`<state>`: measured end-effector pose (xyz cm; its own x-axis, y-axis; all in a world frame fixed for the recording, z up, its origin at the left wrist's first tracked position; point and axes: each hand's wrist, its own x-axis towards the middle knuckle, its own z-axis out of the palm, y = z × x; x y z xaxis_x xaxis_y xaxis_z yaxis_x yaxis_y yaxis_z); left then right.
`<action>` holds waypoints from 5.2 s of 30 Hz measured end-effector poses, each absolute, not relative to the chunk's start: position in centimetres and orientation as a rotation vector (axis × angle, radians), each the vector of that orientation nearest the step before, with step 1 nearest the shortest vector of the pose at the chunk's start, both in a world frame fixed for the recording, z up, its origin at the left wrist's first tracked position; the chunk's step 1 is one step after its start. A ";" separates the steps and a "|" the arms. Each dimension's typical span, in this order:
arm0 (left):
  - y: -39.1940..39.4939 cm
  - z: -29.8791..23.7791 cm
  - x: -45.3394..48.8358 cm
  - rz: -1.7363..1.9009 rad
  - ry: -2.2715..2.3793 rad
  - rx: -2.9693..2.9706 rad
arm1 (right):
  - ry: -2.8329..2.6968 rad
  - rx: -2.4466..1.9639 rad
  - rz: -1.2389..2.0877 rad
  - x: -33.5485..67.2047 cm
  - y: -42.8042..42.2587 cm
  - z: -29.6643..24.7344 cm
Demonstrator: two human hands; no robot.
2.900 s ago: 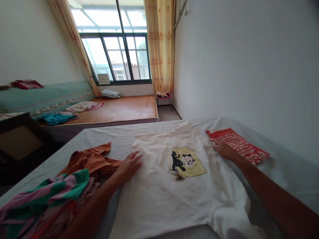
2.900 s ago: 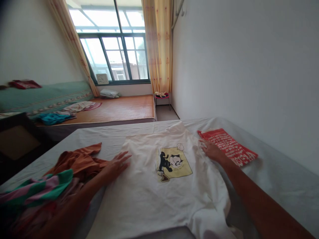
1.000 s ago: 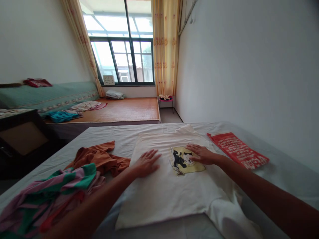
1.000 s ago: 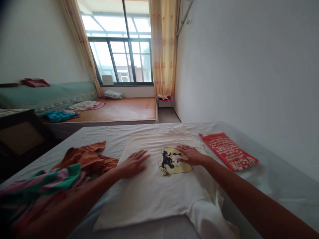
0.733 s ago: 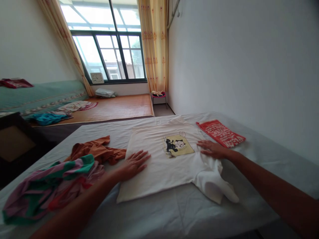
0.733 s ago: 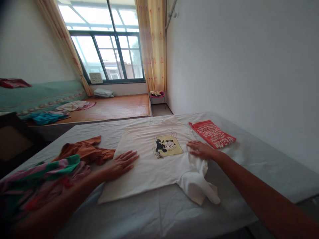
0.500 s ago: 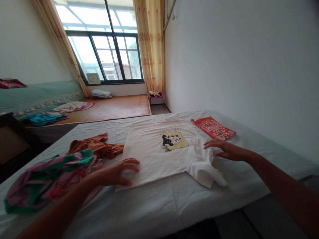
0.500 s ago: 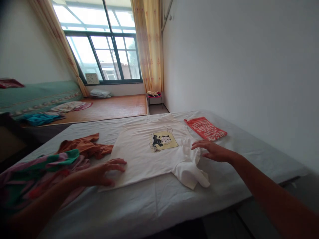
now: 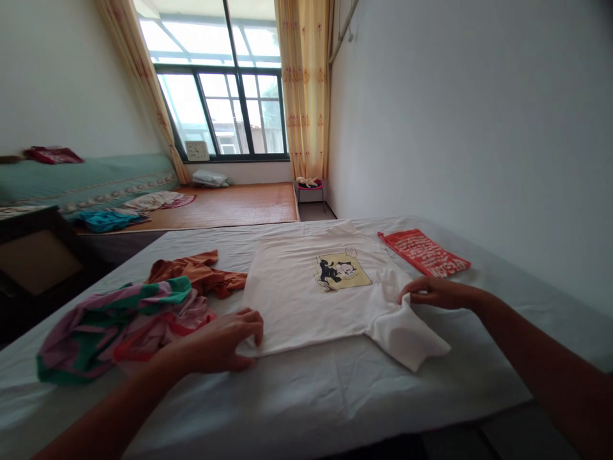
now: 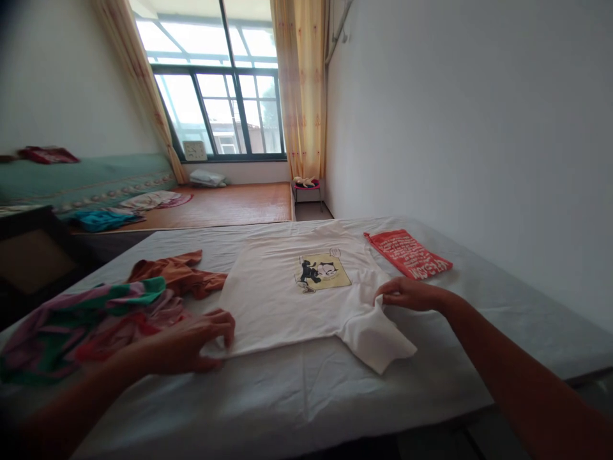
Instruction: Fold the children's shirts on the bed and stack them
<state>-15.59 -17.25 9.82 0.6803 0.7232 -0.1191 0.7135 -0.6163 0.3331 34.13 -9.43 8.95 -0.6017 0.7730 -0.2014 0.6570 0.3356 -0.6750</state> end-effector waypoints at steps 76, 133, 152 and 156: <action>-2.0 4.1 -18.0 0.569 2.038 2.341 | -2.186 -1.738 0.629 37.1 -0.4 5.9; 3.8 2.1 4.0 1.021 1.045 2.380 | -1.861 -2.022 0.081 31.9 4.2 3.3; 1.8 2.5 6.0 0.977 1.097 2.704 | -2.192 -1.346 -0.138 29.3 4.2 2.5; 0.7 0.8 7.0 0.525 1.188 2.754 | -2.504 -1.341 0.019 27.0 3.0 1.1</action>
<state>7.01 0.73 0.80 0.6366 0.7209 0.2738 0.6877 -0.6914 0.2216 27.01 3.00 1.08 -0.5191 0.8157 0.2553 0.8118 0.5640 -0.1515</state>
